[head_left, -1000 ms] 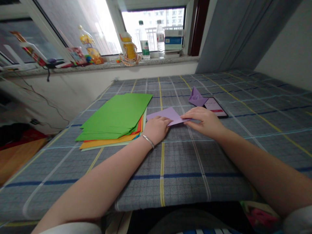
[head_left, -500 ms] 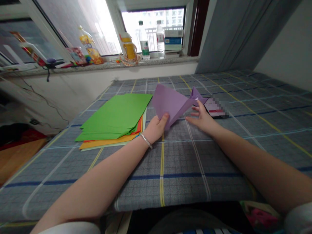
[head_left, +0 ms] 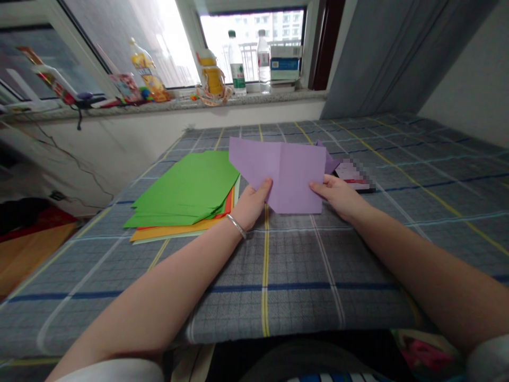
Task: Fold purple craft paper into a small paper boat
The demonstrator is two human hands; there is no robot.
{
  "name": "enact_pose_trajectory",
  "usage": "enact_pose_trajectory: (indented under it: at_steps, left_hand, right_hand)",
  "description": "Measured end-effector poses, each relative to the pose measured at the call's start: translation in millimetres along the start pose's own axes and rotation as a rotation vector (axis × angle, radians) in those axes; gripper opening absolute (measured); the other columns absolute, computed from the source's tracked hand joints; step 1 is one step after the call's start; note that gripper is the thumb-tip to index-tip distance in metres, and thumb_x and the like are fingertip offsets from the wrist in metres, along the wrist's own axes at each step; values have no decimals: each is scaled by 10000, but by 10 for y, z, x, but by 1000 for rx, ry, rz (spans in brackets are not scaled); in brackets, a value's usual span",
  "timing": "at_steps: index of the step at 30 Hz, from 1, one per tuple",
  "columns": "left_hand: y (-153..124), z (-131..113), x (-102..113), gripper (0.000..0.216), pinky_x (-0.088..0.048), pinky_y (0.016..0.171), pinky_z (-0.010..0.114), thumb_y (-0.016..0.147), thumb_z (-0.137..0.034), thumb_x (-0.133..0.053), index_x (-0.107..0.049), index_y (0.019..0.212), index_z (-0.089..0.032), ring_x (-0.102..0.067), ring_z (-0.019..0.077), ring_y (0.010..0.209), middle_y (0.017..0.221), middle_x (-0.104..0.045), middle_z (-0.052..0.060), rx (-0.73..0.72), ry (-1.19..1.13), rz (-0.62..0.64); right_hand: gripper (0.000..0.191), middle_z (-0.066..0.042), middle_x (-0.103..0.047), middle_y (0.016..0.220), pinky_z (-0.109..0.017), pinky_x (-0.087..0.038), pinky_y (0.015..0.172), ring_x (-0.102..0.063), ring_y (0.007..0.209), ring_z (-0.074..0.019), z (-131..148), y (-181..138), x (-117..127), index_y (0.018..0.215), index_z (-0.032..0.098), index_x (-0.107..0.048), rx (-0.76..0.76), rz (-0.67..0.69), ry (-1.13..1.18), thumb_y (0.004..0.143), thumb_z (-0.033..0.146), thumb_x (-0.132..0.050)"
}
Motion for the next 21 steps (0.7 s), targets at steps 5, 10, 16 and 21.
enact_pose_trajectory:
  at_steps: [5, 10, 16, 21]
  left_hand:
    - [10, 6, 189, 399, -495, 957, 395, 875, -421, -543, -599, 1127, -116, -640, 246, 1059, 1145, -681, 120, 10, 121, -125]
    - [87, 55, 290, 365, -514, 888, 376, 877, -405, -518, -595, 1097, -124, -647, 247, 1020, 1116, -686, 128, -1, 293, -136]
    - [109, 130, 244, 332, -516, 814, 391, 786, -380, -609, -620, 1043, -170, -670, 261, 896, 977, -718, 100, 51, 709, 15]
    - [108, 197, 229, 356, -515, 794, 392, 744, -277, -592, -600, 1087, -186, -672, 262, 868, 973, -715, 86, 79, 777, 62]
  right_hand:
    - [172, -72, -757, 878, -368, -584, 659, -708, 749, -216, -74, 10, 46, 942, 205, -668, -44, 45, -60, 827, 330, -639]
    - [148, -39, -734, 736, -236, -456, 398, -625, 500, -146, -118, -31, 67, 901, 202, -644, -131, 159, -231, 807, 315, -642]
    - [184, 9, -666, 580, -241, -372, 318, -549, 379, -135, -48, -85, 146, 910, 216, -604, -175, 190, -604, 748, 257, -681]
    - [294, 26, -653, 556, -243, -356, 304, -568, 381, -150, -42, -131, 150, 991, 222, -566, -202, 195, -741, 726, 241, -691]
Point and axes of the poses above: each hand's wrist, its own y-axis towards the middle knuckle, its own x-axis out of the back of the hand, z = x × y, the point moved 9 cm from there along y, towards the middle knuckle
